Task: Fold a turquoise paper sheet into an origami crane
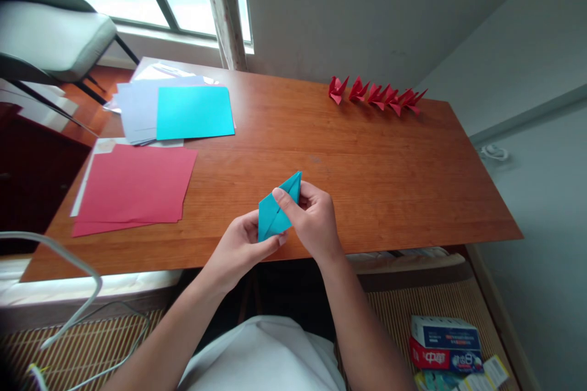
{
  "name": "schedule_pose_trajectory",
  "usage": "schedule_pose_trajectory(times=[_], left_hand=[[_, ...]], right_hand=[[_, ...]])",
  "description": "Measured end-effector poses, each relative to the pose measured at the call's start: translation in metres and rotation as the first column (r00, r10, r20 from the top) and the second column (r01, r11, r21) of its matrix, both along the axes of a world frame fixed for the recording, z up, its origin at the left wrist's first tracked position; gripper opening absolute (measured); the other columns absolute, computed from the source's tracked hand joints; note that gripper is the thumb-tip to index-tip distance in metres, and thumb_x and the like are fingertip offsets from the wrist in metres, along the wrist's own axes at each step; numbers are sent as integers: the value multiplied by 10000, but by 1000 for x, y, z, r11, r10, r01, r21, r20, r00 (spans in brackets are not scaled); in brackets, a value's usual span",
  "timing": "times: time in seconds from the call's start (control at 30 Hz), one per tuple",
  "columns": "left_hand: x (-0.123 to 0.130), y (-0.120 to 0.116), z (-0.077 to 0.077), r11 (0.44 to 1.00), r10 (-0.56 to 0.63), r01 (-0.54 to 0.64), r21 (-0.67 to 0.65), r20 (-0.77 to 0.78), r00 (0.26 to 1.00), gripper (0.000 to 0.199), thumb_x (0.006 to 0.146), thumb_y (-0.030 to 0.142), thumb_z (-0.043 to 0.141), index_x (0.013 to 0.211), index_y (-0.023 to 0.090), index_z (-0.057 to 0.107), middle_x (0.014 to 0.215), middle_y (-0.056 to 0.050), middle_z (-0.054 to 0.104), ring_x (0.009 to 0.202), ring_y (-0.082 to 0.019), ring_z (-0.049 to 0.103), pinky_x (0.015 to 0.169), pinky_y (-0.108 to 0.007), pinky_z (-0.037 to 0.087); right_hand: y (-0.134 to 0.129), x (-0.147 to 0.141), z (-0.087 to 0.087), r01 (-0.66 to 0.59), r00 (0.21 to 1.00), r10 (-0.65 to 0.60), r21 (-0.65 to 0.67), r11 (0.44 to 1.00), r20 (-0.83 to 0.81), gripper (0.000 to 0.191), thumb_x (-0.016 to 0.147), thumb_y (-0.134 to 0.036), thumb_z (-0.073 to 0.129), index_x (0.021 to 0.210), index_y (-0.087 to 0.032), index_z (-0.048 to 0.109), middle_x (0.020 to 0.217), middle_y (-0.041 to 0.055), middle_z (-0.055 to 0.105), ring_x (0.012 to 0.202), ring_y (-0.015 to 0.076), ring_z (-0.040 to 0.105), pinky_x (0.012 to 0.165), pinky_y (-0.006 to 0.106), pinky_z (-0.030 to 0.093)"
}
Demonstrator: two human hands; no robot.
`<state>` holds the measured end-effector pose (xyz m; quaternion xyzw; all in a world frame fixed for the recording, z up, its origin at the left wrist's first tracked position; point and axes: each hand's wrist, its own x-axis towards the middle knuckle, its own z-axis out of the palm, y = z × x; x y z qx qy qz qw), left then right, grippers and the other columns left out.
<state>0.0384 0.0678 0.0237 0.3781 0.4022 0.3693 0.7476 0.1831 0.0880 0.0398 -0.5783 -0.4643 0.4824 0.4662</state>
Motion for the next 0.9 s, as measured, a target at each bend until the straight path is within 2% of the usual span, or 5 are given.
schedule_pose_trajectory(times=[0.27,0.37,0.47,0.63,0.9], left_hand=[[-12,-12,7,946,100,2,326,-294,950,658,809,284,790,1391,246,486,1291,-113,651,1155,-263,643,903,-358,559],[-13,-19,13,713,461,18,701,-488,742,581,897,253,680,1441,254,477,1389,-130,611,1283,-301,579,1044,-439,497],[-5,-24,14,558,545,225,799,-557,626,610,939,184,569,1523,246,403,1515,-136,528,1390,-314,501,1136,-469,418],[13,-24,5,600,453,225,768,-558,696,653,970,166,501,1588,176,288,1552,-177,480,1417,-297,479,1140,-450,413],[11,-12,6,922,306,-273,275,-86,948,311,969,328,612,1251,227,696,1165,-67,745,1020,-231,693,891,-292,518]], right_hand=[[5,9,2,95,978,-109,89,992,176,398,864,-466,711,630,-201,528,580,-50,427,552,104,382,494,242,322],[3,8,0,110,940,-148,135,985,307,411,885,-462,684,620,-206,501,593,-44,419,573,113,382,516,254,321],[1,1,-3,117,929,-166,163,980,331,396,897,-463,671,637,-207,515,615,-35,452,588,119,409,538,260,350],[-6,-10,-1,77,985,-95,128,989,142,331,912,-529,641,825,-210,655,707,-3,591,605,134,524,538,257,426],[-15,-3,3,-43,999,43,76,996,-8,327,948,-455,618,1191,-247,681,933,40,710,692,154,657,588,270,544]])
